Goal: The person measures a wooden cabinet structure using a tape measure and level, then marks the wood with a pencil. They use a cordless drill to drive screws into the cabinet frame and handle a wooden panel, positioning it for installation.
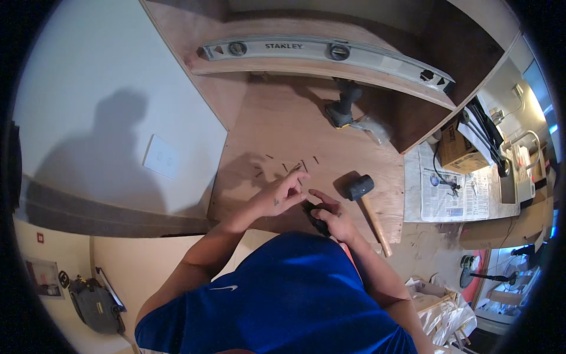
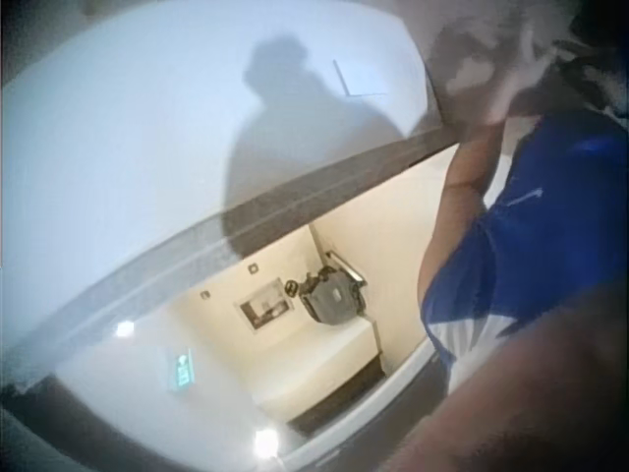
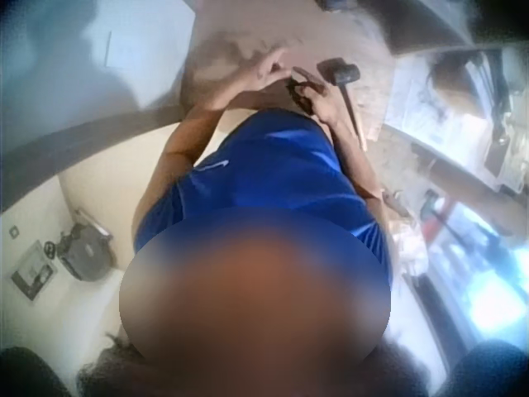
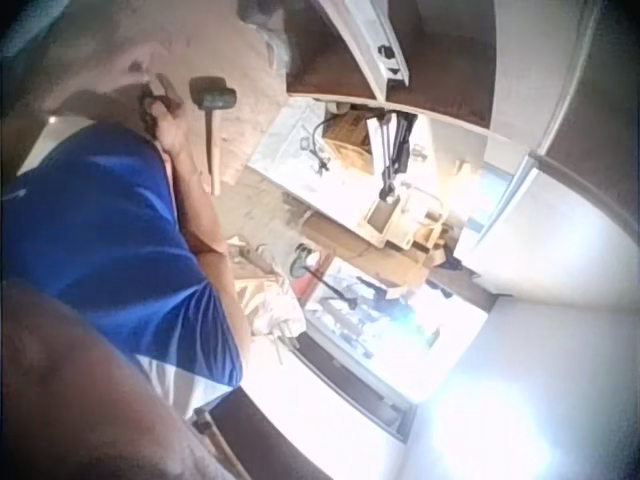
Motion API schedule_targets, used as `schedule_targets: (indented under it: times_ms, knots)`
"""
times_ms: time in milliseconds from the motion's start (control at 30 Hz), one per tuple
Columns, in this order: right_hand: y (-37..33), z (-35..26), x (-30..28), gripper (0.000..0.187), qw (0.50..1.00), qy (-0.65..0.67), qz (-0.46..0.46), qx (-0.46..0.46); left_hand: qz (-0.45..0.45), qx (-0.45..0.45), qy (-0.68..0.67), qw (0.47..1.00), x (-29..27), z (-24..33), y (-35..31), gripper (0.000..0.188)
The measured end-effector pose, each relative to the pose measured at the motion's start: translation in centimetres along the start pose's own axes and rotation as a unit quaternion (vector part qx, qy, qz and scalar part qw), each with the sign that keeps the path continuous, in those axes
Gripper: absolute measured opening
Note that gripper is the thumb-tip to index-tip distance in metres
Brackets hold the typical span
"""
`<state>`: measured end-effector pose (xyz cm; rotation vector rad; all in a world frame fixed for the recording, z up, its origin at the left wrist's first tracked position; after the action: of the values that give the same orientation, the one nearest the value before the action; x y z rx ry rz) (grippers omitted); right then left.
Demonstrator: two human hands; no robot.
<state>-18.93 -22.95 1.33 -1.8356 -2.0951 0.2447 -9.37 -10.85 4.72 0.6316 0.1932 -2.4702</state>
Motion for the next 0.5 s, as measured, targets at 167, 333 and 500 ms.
schedule_targets:
  times_ms: [167, 333, 500]
  knots:
    - [2.0, 1.8, 2.2, 0.06, 0.999, -0.028, 0.01, 0.041, 0.017, -0.057, -0.195, 0.979, -2.4, -5.9, -4.2, 0.037]
    - [2.3, 2.7, 1.0, 0.047, 0.964, 0.259, 0.045, 0.048, 0.105, -0.071, -0.186, 0.974, -6.1, -9.1, -8.8, 0.026]
    - [0.1, -1.0, -4.3, 0.043, 0.921, 0.375, 0.092, -0.044, 0.11, -0.165, -0.178, 0.964, -7.3, -11.7, -12.3, 0.019]
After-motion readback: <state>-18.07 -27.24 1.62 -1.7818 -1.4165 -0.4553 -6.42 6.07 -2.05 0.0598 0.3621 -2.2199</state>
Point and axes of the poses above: each hand's wrist, its own y-axis towards the middle knuckle, its own x-axis out of the palm, z = x × y, the point moved 10 cm from there along y, towards the middle knuckle, and after that the axes turned 3 degrees about -z, right-handed, at the moved point
